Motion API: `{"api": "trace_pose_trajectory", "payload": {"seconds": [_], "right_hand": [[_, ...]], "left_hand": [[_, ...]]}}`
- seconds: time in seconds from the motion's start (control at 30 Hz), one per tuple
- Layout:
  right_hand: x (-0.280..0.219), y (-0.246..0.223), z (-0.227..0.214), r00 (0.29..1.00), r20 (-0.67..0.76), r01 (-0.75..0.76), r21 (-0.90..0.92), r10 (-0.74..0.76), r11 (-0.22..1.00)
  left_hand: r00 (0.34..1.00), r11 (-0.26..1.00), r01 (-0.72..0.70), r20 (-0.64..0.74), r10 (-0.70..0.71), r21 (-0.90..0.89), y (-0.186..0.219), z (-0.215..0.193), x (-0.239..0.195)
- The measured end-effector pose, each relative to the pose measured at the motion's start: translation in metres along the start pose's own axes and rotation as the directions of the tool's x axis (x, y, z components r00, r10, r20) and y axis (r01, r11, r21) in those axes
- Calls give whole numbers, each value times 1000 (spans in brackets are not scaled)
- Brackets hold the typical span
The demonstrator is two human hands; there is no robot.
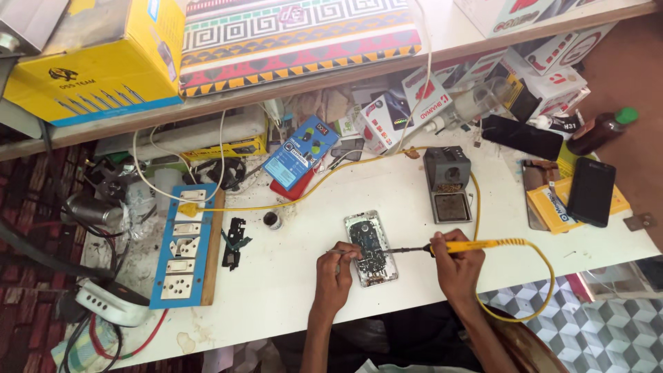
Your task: The person uses a soldering iron and tweezers to work on a small circuit board placed on a white workbench. They repeatedly apply the soldering iron to various points on the board while holding components with tweezers.
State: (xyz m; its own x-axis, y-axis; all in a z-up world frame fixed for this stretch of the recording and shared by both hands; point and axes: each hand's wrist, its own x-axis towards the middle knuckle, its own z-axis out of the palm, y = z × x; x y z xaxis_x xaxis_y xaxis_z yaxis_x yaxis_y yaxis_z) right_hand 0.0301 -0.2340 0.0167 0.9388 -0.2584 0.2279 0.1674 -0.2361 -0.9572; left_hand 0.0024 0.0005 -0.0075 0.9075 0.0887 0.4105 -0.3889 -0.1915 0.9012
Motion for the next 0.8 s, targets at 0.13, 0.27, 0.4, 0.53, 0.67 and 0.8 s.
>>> {"api": "trace_pose_trajectory", "payload": {"seconds": [0.13,0.27,0.4,0.53,0.67,0.8], "right_hand": [[11,-7,0,988,67,146,-103,-139,984],[19,1,0,995,17,-98,-14,98,995],[17,21,1,988,25,-151,258,150,954],[9,37,3,970,-47,-194,434,237,880],[5,43,3,965,-95,-174,467,245,867],[0,49,0,973,-88,-155,439,214,885]], "left_hand": [[999,998,-36,-11,36,44,2,1,2],[1000,1000,-20,-4,20,24,2,-1,2],[1000,1000,-9,-9,8,-24,5,-1,-1],[1000,1000,-15,-2,15,3,10,-1,1],[999,999,-44,-4,44,-15,16,-2,3],[999,999,-35,-14,35,-42,13,-1,1]]}}
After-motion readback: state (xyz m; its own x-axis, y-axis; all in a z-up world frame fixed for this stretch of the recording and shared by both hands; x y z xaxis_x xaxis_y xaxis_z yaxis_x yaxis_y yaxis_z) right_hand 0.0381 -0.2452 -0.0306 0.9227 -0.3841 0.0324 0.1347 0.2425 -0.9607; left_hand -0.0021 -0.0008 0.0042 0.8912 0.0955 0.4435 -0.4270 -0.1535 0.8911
